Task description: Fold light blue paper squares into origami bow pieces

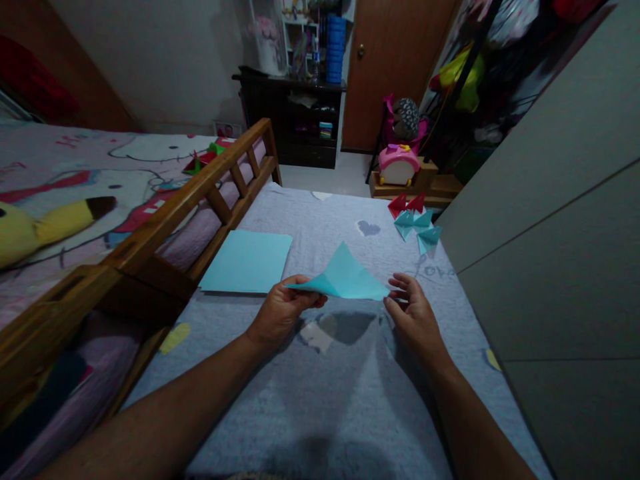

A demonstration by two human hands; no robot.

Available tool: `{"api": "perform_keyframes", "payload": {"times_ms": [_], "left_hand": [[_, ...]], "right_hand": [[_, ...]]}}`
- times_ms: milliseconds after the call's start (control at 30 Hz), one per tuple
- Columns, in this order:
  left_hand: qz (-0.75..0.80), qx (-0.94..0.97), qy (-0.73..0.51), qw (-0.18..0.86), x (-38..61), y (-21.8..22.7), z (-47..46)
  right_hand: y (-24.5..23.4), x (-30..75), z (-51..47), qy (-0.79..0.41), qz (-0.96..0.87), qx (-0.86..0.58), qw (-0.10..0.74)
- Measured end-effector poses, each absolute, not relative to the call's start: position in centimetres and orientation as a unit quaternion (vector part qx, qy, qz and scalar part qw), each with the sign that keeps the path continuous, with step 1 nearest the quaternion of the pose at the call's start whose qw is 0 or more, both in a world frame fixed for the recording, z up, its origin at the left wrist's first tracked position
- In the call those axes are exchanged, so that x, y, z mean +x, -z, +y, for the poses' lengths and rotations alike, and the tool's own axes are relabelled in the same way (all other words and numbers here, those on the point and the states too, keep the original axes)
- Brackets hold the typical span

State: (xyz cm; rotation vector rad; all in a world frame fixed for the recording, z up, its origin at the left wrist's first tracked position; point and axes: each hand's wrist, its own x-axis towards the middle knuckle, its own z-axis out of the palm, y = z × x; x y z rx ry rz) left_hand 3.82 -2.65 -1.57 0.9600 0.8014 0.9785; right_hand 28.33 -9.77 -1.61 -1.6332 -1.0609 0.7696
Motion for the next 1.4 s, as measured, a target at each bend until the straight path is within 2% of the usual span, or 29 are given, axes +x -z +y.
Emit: {"api": "perform_keyframes", "payload": {"times_ms": [233,433,800,1067,1200,1267,1400], "left_hand": [[0.354,0.438,-0.440,0.700,3.9,1.6,-2.5],[0.351,0.480,-0.440,0.673,3.7,1.6,-2.7],[0.370,0.501,-0.456,0.636,4.1,0.2,-3.5],[0.375,0.560,-0.488,0.555,3.5,0.0,-3.6],[0.390,0.634,-0.474,0.471,3.0,0.3,-3.3],[0.394,0.623,-0.478,0.477,2.9,0.5,-3.1],[0.371,0.614,-0.489,0.496,2.8,0.7,-2.7]], "right_hand": [[0.5,27.4,-9.7,-0.444,-0.406,-0.575,0.554],[0.7,27.3,-9.7,-0.409,-0.422,-0.562,0.583],[0.6,27.6,-10.3,-0.285,-0.526,-0.612,0.517],[0.4,27.6,-10.2,-0.368,-0.451,-0.621,0.524],[0.1,28.0,-10.1,-0.312,-0.500,-0.604,0.537],[0.0,28.2,-10.1,-0.306,-0.502,-0.592,0.551],[0.1,28.3,-10.3,-0.403,-0.414,-0.570,0.585]]}}
